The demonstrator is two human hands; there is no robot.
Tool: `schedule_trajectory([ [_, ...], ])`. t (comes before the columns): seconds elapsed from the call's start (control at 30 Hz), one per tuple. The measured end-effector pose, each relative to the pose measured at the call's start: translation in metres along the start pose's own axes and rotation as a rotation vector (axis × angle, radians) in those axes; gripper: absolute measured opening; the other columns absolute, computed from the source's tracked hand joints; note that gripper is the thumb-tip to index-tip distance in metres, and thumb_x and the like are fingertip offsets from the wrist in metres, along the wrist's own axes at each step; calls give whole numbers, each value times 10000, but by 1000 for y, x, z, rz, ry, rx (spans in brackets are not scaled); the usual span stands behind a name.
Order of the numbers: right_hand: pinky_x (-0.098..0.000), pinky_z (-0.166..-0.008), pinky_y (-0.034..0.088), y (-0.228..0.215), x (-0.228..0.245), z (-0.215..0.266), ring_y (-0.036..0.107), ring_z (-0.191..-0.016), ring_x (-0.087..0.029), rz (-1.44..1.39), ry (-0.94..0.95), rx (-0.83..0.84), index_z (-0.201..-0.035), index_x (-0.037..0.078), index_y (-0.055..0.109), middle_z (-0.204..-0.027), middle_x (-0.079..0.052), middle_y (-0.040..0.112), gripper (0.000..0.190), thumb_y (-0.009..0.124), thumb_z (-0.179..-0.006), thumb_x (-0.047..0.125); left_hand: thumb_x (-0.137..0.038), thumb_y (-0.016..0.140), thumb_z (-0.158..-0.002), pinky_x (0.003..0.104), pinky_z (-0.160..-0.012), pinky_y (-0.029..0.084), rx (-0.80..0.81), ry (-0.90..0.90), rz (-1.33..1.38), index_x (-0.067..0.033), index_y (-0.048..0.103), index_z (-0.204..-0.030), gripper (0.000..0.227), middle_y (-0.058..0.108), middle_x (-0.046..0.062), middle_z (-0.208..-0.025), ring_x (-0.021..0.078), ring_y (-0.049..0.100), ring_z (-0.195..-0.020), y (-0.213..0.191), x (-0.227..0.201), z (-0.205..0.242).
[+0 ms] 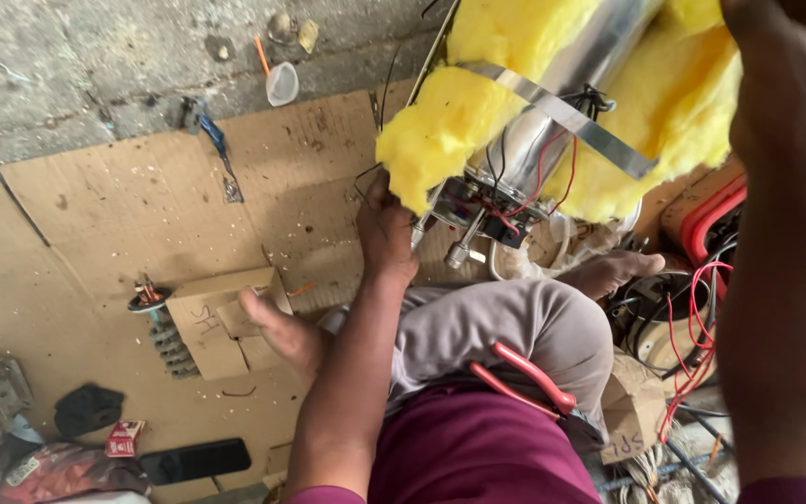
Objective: The person works on the internal components of an appliance, wrapping insulation around a metal cylinder, securing it with metal straps, and connecting wires to terminals.
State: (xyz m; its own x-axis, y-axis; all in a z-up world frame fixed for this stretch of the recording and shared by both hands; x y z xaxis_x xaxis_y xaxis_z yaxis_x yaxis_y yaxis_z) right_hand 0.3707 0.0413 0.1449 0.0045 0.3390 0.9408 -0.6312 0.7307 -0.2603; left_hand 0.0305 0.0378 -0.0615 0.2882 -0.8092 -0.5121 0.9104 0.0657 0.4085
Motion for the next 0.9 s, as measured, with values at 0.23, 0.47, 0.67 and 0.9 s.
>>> schedule_trajectory([
  [0.23, -350, -929, 595, -5, -52, 145, 715, -1014, -225, 454, 306, 262, -1222, 1, 736, -1136, -130, 765, 308, 768, -937, 114, -143, 612, -999, 376, -850, 606, -54, 101, 145, 38, 642, -1342, 389, 685, 130, -1172, 210, 686, -1009, -12, 2, 34],
  [0.47, -413, -1067, 566, 48, -61, 187, 620, -1276, -298, 577, -185, 424, -1389, -37, 497, -1374, -199, 558, 753, 919, -802, 171, -464, 631, -891, 604, -767, 594, 108, -389, 385, -138, 585, -1292, 520, 691, 184, -1154, 321, 698, -975, 2, 15, 67],
  [0.67, -449, -949, 547, 63, -70, 183, 625, -1116, -308, 876, -133, 297, -1305, -61, 460, -1208, -204, 564, 886, 993, -721, 338, -491, 653, -863, 722, -813, 574, 274, -558, 509, -32, 612, -1299, 634, 696, 216, -1125, 396, 716, -975, 15, 23, 53],
  [0.9, -476, -752, 511, 74, -74, 177, 577, -941, -336, 1006, -226, 362, -1107, -29, 499, -1082, -199, 523, 715, 981, -669, 265, -448, 733, -838, 695, -799, 579, 248, -499, 468, -87, 602, -1338, 631, 626, 185, -1264, 428, 670, -1075, 10, 27, 44],
])
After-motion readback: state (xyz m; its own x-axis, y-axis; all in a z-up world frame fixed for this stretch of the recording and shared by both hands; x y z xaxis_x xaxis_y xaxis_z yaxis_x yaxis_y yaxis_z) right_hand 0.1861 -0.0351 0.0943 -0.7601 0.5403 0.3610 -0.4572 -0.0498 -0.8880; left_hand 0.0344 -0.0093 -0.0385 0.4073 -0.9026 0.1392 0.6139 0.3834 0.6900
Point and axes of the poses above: each hand's wrist, its own z-axis away from the middle knuckle, its own y-axis out of the palm, x = y × z, the point moved 6 cm from there along -z, towards the middle knuckle
